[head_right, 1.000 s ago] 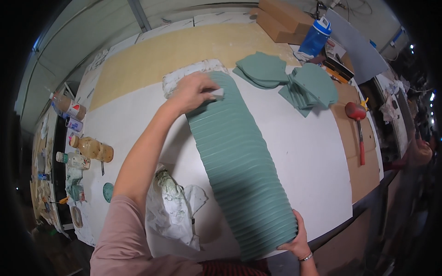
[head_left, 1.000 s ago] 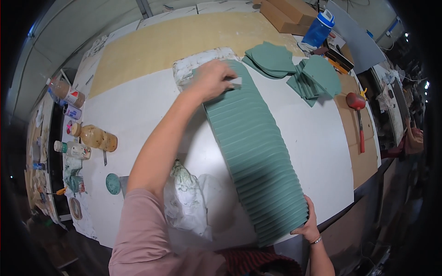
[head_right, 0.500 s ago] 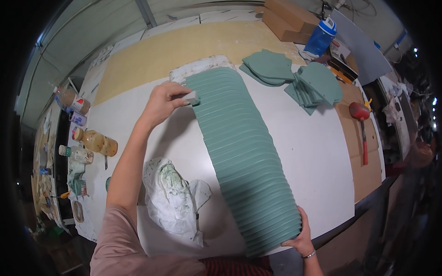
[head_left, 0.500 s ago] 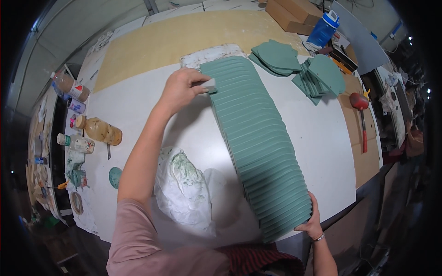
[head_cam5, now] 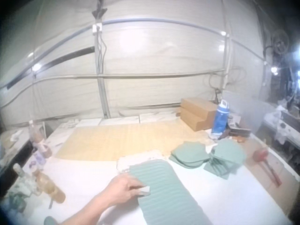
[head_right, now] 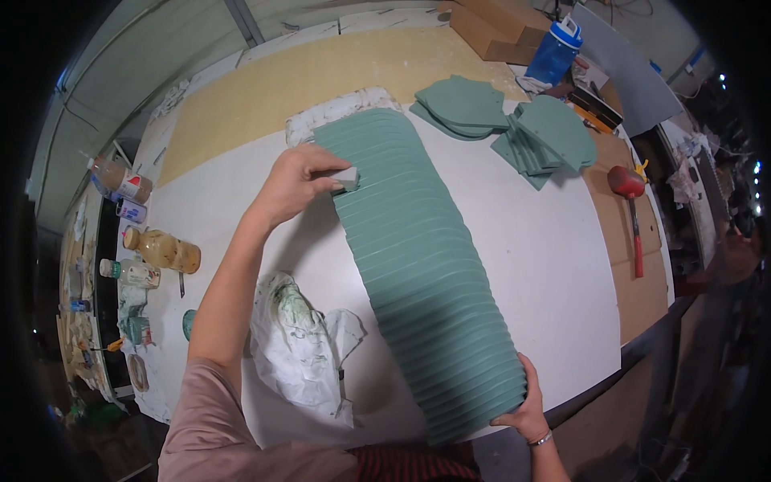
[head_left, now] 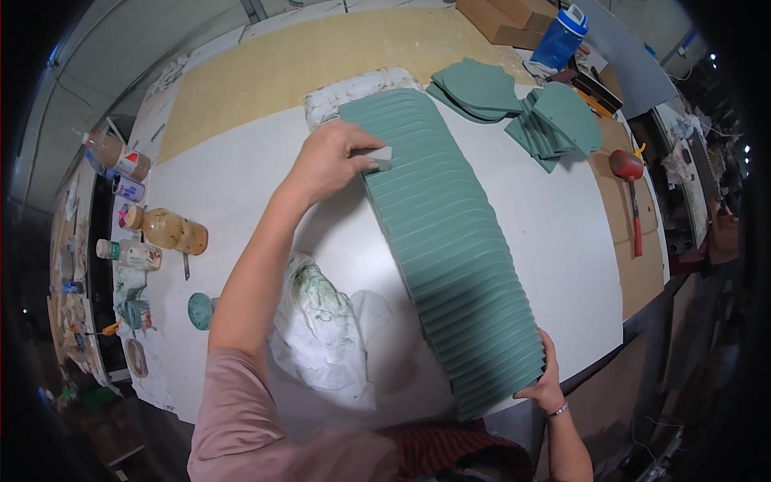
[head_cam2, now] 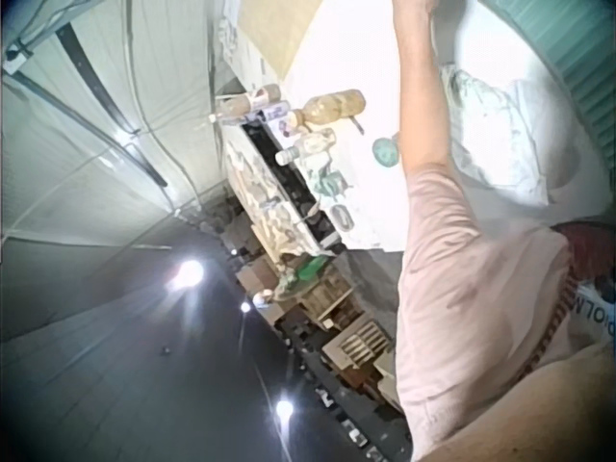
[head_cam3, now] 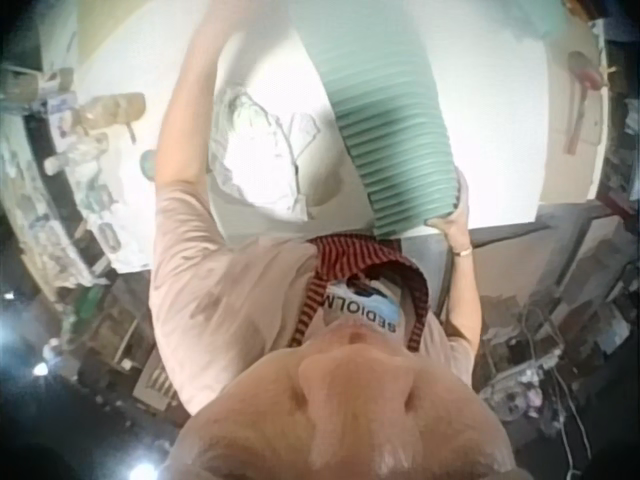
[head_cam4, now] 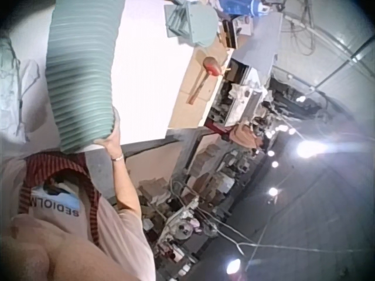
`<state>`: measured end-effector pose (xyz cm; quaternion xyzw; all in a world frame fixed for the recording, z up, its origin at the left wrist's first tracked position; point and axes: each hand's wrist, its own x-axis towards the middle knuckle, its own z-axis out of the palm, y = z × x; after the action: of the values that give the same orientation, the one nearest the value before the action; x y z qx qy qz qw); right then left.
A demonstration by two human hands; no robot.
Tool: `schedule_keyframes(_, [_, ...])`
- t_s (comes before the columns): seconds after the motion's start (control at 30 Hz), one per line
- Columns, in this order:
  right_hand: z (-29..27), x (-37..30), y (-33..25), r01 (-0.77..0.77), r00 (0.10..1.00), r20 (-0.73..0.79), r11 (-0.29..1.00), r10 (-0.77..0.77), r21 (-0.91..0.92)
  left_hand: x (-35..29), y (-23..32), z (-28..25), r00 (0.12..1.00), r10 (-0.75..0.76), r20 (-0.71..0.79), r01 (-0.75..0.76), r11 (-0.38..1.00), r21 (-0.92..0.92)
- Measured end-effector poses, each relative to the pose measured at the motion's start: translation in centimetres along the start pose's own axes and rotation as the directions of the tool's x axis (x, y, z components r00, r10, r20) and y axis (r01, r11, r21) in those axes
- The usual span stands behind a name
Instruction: The person cleans a ribbed green component with a cloth and then applies a green putty-like substance to a seam using a small metal spatula.
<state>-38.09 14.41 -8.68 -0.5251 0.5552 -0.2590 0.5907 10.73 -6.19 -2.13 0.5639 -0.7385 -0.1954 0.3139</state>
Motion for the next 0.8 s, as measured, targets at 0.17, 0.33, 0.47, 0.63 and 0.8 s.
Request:
schedule_keyframes(0.17, [0.1,-0.1,-0.1,0.005,1.0,-0.002,1.0,-0.005,0.024,3.6,0.9,3.8,0.995,0.099,-0.02,-0.094,0.979,0.184])
schedule_keyframes(0.33, [0.0,-0.2,0.2,0.001,1.0,0.013,1.0,-0.001,0.012,6.7,2.3,6.6,0.977,0.209,-0.039,-0.197,0.958,0.209])
schedule_keyframes(0.47, [-0.1,-0.2,0.5,0.019,1.0,0.004,1.0,-0.019,0.009,6.3,0.9,5.4,0.964,0.264,0.02,-0.263,0.947,0.184])
schedule_keyframes(0.63, [-0.3,-0.1,0.6,0.057,0.998,0.015,0.997,-0.056,-0.054,0.6,0.3,-0.6,0.992,-0.054,0.115,0.059,0.997,-0.041])
schedule_keyframes(0.8, [-0.1,-0.1,0.2,0.034,0.999,0.014,0.999,-0.034,-0.011,-0.6,0.3,-0.9,0.984,-0.164,0.063,0.17,0.981,-0.097])
